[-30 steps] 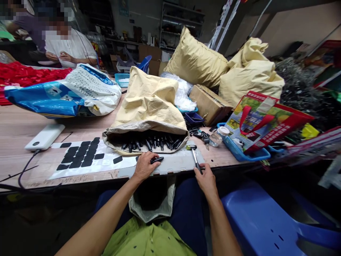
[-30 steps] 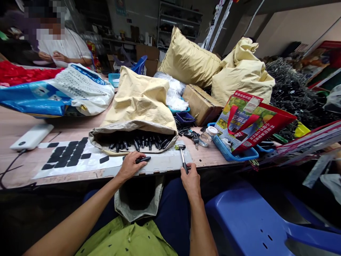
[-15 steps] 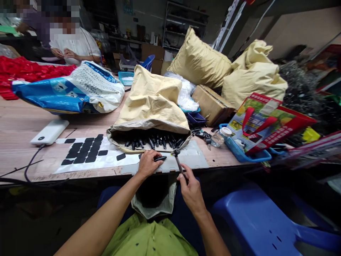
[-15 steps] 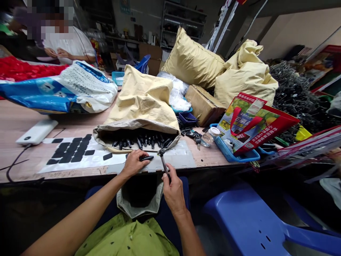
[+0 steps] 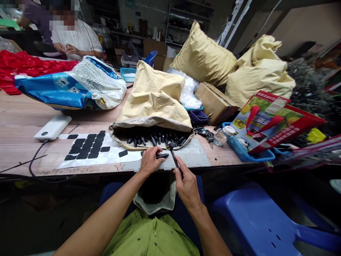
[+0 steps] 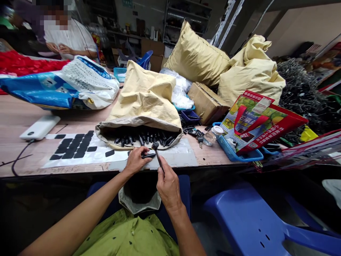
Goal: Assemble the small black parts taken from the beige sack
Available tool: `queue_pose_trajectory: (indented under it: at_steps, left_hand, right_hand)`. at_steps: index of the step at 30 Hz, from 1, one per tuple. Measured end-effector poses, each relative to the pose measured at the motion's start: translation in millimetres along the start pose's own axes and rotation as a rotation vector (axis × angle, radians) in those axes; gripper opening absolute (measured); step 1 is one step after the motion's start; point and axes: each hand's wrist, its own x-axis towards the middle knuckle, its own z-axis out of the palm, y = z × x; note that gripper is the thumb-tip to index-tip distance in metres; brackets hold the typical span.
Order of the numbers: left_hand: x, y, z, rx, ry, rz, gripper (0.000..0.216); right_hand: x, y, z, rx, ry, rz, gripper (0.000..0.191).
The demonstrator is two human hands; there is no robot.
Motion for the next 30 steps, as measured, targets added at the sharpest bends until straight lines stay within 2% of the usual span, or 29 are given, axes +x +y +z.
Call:
queue_pose_trajectory:
  at_steps: [5,8,10,13,16,21,25,30]
  left_hand:
    - [0,-3,3,-0.028,0.028,-0.006,0.05]
    - [0,-5,4,-0.041,0.038,-0.001,0.057]
    - [1,-5,5,-0.046,0.046,-0.009,0.058]
    - [1,-4,4,-0.057,0.041,-0.019,0.055]
    - [0,-3,3,-0.048,0.029,-0.01,0.049]
    - [1,-5,4,0.029,-0.006,0.055,0.021]
    - [3,-6,6,0.032,-0.011,0.054,0.016]
    - [2,-7,5,0.047,-0.005,0.063,0.016]
  right_hand:
    - [-2,-7,2,-0.011,-0.05,-0.021,0.05]
    - [-6,-4,8,-0.036,-0.049,-0.032,0.051]
    - [-7,-1,11,-0.076,-0.097,-0.011,0.05]
    - [-7,1,10,-0.111,-0.137,0.042,0.048]
    - [-4,0,6,-0.098,-0.085,0.044,0.049]
    - [-5,2,4,-0.14,-0.071,0.056,0.049]
    - [-4,3,-2,-0.132,-0.086,0.106,0.047]
    - [5,13,-23,-0.193,0.088,0.135,0.047]
